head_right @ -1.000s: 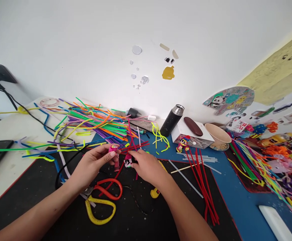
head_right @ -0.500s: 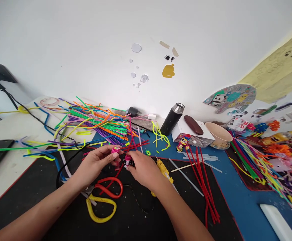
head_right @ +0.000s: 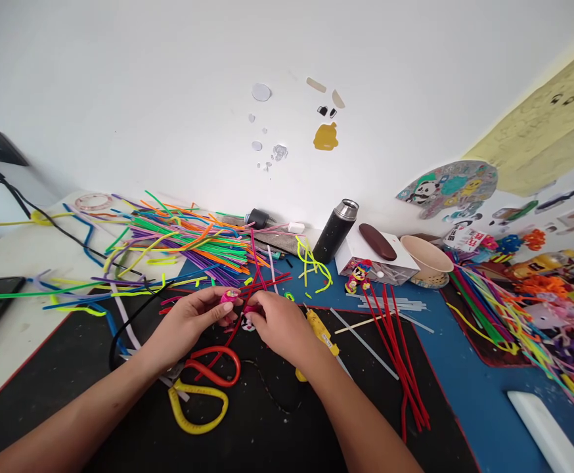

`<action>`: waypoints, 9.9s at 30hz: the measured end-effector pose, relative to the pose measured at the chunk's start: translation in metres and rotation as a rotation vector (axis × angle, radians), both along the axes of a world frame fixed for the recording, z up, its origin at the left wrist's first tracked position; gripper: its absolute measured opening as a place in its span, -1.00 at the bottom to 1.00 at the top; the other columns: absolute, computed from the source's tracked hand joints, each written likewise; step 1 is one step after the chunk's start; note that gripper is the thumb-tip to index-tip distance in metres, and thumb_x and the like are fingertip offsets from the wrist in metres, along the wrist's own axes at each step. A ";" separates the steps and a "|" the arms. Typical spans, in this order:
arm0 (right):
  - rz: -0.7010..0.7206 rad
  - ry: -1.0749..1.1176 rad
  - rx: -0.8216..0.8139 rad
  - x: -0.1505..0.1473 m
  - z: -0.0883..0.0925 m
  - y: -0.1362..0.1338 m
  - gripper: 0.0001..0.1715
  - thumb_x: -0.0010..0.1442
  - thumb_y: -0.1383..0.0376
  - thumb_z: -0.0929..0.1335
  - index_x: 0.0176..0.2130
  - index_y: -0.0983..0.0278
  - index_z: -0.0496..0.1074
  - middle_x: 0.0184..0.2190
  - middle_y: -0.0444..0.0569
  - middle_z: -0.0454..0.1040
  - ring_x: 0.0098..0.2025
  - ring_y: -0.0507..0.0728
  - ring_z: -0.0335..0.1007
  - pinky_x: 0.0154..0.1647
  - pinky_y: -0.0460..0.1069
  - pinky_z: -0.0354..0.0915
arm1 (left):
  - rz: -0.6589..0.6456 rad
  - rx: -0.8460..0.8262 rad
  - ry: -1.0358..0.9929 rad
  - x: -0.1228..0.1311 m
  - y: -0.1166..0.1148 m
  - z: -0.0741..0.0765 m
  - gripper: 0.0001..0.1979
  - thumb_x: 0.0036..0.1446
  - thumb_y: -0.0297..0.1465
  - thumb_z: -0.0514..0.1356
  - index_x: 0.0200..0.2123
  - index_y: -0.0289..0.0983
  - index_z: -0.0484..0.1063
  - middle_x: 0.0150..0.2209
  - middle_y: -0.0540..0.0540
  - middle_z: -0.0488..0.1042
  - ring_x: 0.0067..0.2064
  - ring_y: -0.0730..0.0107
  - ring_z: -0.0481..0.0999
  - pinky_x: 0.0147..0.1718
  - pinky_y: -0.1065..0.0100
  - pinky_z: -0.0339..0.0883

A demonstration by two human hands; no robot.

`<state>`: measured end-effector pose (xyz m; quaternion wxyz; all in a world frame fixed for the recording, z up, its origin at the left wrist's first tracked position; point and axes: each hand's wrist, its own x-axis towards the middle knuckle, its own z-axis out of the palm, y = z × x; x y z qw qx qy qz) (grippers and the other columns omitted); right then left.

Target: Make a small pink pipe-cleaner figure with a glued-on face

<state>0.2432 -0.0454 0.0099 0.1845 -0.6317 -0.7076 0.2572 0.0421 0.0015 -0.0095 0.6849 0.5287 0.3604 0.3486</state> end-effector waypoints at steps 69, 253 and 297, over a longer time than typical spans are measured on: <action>-0.260 0.631 0.247 -0.011 0.014 0.004 -0.88 0.26 0.20 0.47 -0.22 0.20 0.55 -0.28 -0.07 0.63 -0.22 0.14 0.57 -0.14 0.04 0.47 | -0.190 -0.234 -0.093 0.007 -0.015 -0.007 -0.47 0.02 -0.05 0.50 -0.16 -0.32 0.48 -0.23 -0.17 0.68 -0.40 0.38 0.64 -0.37 0.38 0.55; -0.187 0.618 0.194 -0.008 0.013 0.012 -0.80 0.35 0.16 0.39 -0.17 0.18 0.60 -0.22 -0.06 0.66 -0.27 0.12 0.56 -0.27 -0.01 0.45 | -0.127 -0.236 -0.079 0.002 -0.005 -0.007 -0.49 -0.08 -0.10 0.56 -0.25 -0.32 0.51 -0.30 -0.15 0.70 -0.44 0.36 0.63 -0.40 0.38 0.52; -0.215 0.908 -0.050 -0.049 -0.033 -0.008 -0.69 0.20 0.04 0.49 -0.21 0.20 0.50 -0.37 -0.08 0.57 -0.35 0.16 0.54 -0.40 0.01 0.41 | 0.072 -0.192 -0.208 0.002 -0.003 -0.002 -0.58 -0.05 -0.10 0.54 -0.29 -0.29 0.60 -0.34 -0.03 0.52 -0.35 0.42 0.40 -0.37 0.42 0.33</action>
